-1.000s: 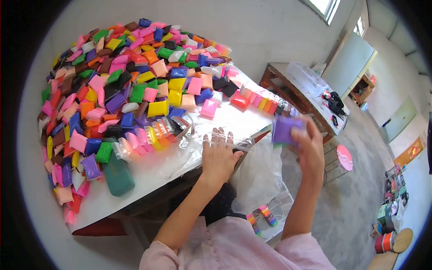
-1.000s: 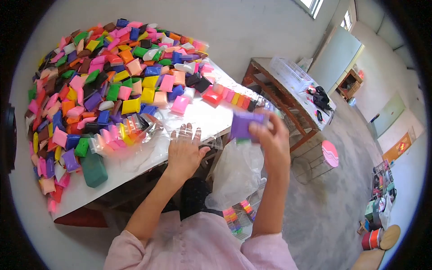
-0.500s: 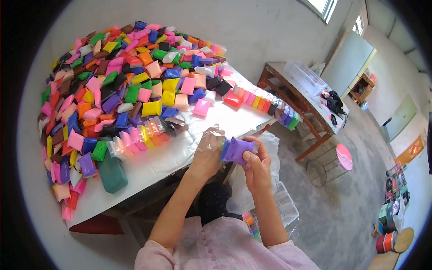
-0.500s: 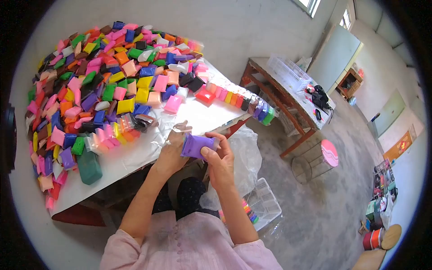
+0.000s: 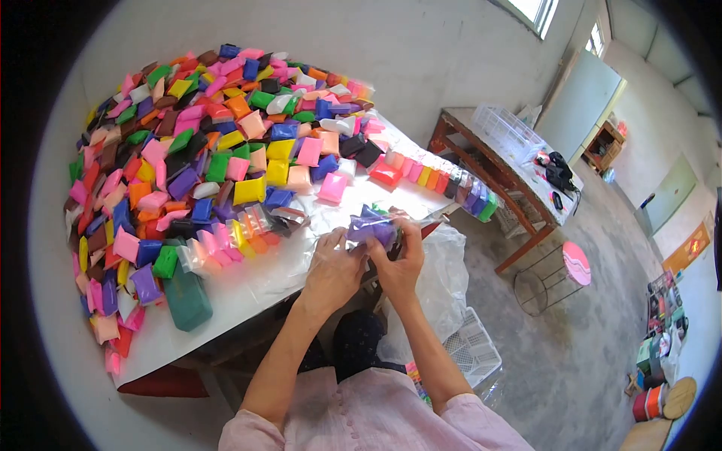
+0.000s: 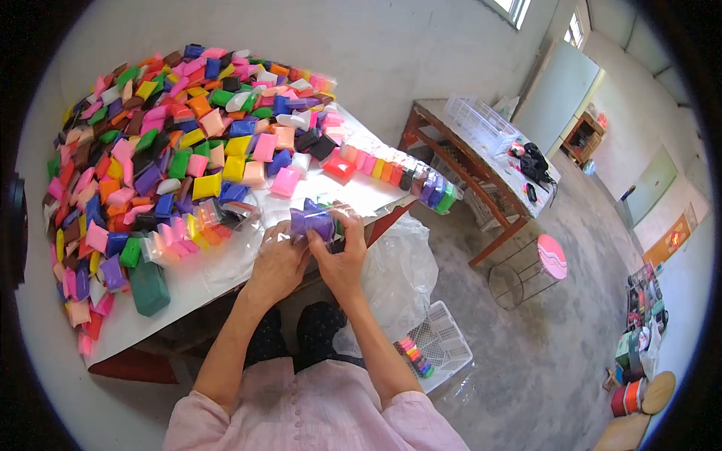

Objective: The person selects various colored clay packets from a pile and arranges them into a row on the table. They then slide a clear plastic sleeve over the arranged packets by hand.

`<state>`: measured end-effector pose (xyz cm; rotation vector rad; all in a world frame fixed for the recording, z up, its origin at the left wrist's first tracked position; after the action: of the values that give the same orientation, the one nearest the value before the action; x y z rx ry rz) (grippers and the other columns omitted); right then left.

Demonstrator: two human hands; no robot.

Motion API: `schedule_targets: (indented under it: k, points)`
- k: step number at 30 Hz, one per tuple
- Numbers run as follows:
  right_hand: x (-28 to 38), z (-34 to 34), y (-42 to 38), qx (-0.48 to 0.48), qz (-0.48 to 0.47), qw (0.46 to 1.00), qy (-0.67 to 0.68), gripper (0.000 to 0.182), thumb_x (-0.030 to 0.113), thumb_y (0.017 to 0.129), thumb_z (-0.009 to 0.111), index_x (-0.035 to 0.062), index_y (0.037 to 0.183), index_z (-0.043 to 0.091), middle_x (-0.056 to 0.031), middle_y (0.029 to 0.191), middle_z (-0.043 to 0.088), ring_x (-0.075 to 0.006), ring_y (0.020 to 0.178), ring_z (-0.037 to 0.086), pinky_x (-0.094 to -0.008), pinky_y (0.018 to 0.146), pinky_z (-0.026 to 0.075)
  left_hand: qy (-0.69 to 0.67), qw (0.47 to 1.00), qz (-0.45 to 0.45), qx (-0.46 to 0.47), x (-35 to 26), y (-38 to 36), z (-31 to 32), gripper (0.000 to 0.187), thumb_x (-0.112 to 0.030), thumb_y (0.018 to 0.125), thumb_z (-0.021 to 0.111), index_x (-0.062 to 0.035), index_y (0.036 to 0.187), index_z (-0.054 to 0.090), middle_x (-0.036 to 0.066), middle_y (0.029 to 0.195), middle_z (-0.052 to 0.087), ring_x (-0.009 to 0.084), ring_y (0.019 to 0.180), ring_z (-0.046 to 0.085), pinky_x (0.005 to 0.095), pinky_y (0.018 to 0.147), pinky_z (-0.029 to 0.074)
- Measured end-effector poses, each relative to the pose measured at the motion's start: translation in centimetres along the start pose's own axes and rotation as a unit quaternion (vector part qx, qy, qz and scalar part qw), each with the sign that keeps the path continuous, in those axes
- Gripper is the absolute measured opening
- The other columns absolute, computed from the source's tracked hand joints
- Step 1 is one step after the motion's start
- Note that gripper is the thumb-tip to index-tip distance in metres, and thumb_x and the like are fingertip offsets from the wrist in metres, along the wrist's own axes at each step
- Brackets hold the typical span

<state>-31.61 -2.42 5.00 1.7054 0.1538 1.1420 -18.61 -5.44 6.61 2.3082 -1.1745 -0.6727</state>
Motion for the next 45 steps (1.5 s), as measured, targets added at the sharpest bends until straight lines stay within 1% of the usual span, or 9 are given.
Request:
schedule_targets:
  k: [10,13,19,27,30,33,36,43,45]
  points:
    - [0.7,1.5,0.5,-0.013,-0.043,0.975,-0.218,0.052,0.012,0.075,0.073,0.0000,0.123,0.055,-0.0214,0.123,0.058,-0.0400,0.115,0.055,-0.0453,0.099,0.044,-0.090,0.993,-0.062,-0.054,0.7,0.0,-0.9,0.019,-0.006,0.087,0.056,0.0030,0.102,0.065,0.018,0.103,0.064,0.0375,0.099,0.059,0.0453,0.088,0.047]
    - [0.5,1.8,0.2,0.001,-0.006,0.975,-0.223,0.057,0.016,0.077,0.073,-0.0007,0.127,0.052,-0.0218,0.125,0.057,-0.0397,0.118,0.053,-0.0457,0.101,0.042,-0.189,0.959,-0.134,-0.160,2.1,0.1,-0.7,0.019,-0.004,0.088,0.054,0.0025,0.101,0.065,0.018,0.102,0.065,0.0340,0.092,0.063,0.0378,0.080,0.050]
    - [1.5,2.1,-0.1,-0.008,-0.014,0.959,-0.284,0.065,0.012,0.075,0.070,-0.0045,0.133,0.046,-0.0231,0.123,0.057,-0.0398,0.116,0.052,-0.0428,0.099,0.042,-0.407,0.859,-0.267,-0.160,2.7,0.9,1.7,0.018,-0.004,0.087,0.057,0.0041,0.102,0.061,0.021,0.098,0.066,0.0362,0.096,0.064,0.0411,0.084,0.049]
    - [-0.2,0.5,-1.4,-0.002,0.032,0.974,-0.224,0.065,0.007,0.077,0.068,-0.0049,0.136,0.043,-0.0255,0.132,0.052,-0.0416,0.124,0.049,-0.0457,0.104,0.039,-0.295,0.918,-0.187,-0.188,2.7,0.7,1.4,0.025,-0.016,0.093,0.057,0.0011,0.111,0.058,0.022,0.102,0.064,0.0371,0.085,0.063,0.0430,0.077,0.049]
    - [0.2,0.5,-1.2,-0.012,0.003,0.958,-0.286,0.060,0.009,0.081,0.067,-0.0035,0.135,0.046,-0.0256,0.128,0.053,-0.0411,0.122,0.049,-0.0458,0.106,0.037,-0.306,0.912,-0.241,-0.133,2.2,0.9,1.6,0.025,-0.014,0.092,0.056,0.0020,0.110,0.059,0.022,0.102,0.063,0.0376,0.086,0.063,0.0434,0.078,0.050]
    - [0.2,0.6,-0.9,-0.018,0.014,0.947,-0.321,0.058,0.011,0.082,0.068,-0.0027,0.134,0.048,-0.0245,0.123,0.054,-0.0403,0.118,0.050,-0.0453,0.107,0.036,-0.172,0.957,-0.050,-0.228,2.2,0.5,2.3,0.020,-0.011,0.089,0.058,0.0013,0.104,0.063,0.021,0.096,0.063,0.0370,0.087,0.062,0.0446,0.078,0.051]
    - [-0.3,0.8,-0.9,-0.034,0.029,0.956,-0.289,0.056,0.012,0.082,0.068,-0.0020,0.133,0.050,-0.0230,0.119,0.056,-0.0395,0.114,0.051,-0.0454,0.104,0.037,0.040,0.974,0.052,-0.216,0.8,1.1,1.7,0.015,-0.009,0.083,0.063,0.0007,0.095,0.066,0.018,0.089,0.062,0.0344,0.086,0.062,0.0448,0.074,0.052]
    - [-0.4,0.6,-0.1,-0.043,0.048,0.966,-0.252,0.049,0.015,0.079,0.069,-0.0022,0.123,0.054,-0.0216,0.116,0.059,-0.0398,0.112,0.054,-0.0458,0.094,0.044,0.066,0.977,0.037,-0.198,0.9,1.9,1.2,0.020,-0.012,0.078,0.066,-0.0080,0.097,0.070,0.010,0.085,0.064,0.0306,0.087,0.062,0.0435,0.071,0.051]
    - [-0.6,0.4,0.0,-0.036,0.051,0.962,-0.265,0.048,0.017,0.079,0.069,-0.0013,0.122,0.054,-0.0210,0.115,0.059,-0.0393,0.110,0.056,-0.0451,0.091,0.046,-0.044,0.978,-0.047,-0.197,1.9,2.0,2.7,0.020,-0.013,0.078,0.066,-0.0083,0.097,0.071,0.011,0.083,0.063,0.0303,0.086,0.063,0.0436,0.072,0.051]
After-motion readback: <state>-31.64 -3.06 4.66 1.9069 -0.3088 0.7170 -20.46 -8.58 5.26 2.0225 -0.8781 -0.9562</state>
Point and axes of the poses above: each hand's wrist, its own y-axis towards the middle knuckle, its own z-axis out of the palm, x = y × z, the point moved 4 cm from there along y, towards the middle knuckle
